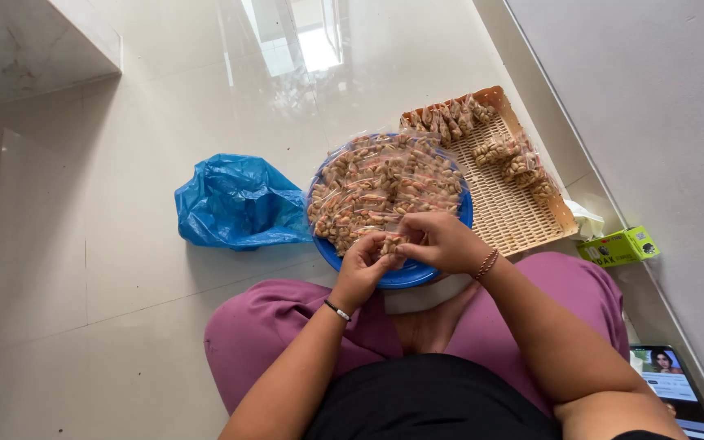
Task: A person sitting on the floor picks up small wrapped food items from a blue bowl and places them into a rectangular wicker basket.
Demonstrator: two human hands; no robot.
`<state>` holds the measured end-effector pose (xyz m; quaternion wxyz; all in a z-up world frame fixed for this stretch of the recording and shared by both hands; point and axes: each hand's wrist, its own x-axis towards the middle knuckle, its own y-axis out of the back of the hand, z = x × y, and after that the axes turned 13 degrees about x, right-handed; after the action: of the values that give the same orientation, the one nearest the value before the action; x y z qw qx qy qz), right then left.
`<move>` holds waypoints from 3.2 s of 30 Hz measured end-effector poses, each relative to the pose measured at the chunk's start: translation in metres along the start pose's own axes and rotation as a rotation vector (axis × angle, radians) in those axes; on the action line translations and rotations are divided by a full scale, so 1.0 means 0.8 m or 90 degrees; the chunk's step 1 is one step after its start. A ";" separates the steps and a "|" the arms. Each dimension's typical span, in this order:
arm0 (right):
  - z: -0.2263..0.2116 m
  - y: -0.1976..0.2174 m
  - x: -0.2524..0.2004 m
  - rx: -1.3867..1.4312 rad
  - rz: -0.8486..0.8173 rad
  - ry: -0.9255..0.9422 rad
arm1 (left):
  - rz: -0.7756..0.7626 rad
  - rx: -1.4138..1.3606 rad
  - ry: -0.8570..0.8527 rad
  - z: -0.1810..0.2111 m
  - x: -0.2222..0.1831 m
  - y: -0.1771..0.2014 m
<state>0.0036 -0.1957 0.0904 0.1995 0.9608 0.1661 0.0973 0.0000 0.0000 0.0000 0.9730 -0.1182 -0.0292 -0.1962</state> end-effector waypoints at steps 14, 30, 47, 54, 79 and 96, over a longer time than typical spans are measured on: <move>0.013 0.018 0.003 0.190 -0.076 0.087 | -0.079 -0.052 0.071 -0.007 0.006 0.004; 0.045 0.005 0.003 0.076 0.016 -0.006 | -0.043 0.086 -0.009 -0.011 0.006 0.003; 0.021 0.013 0.007 0.067 -0.042 0.118 | -0.048 0.058 0.032 -0.018 0.009 0.005; 0.023 0.014 0.003 0.076 -0.030 0.075 | -0.038 0.102 0.027 -0.002 0.006 -0.001; 0.067 0.072 -0.005 0.083 0.339 0.047 | -0.048 0.022 -0.023 -0.017 0.009 0.010; 0.101 0.062 0.043 -0.105 0.266 0.077 | -0.145 0.079 0.041 -0.013 0.017 0.001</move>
<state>0.0701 -0.2544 0.0419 0.2425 0.9472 -0.0333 0.2072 0.0130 -0.0072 -0.0084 0.9502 -0.0473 -0.0234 -0.3072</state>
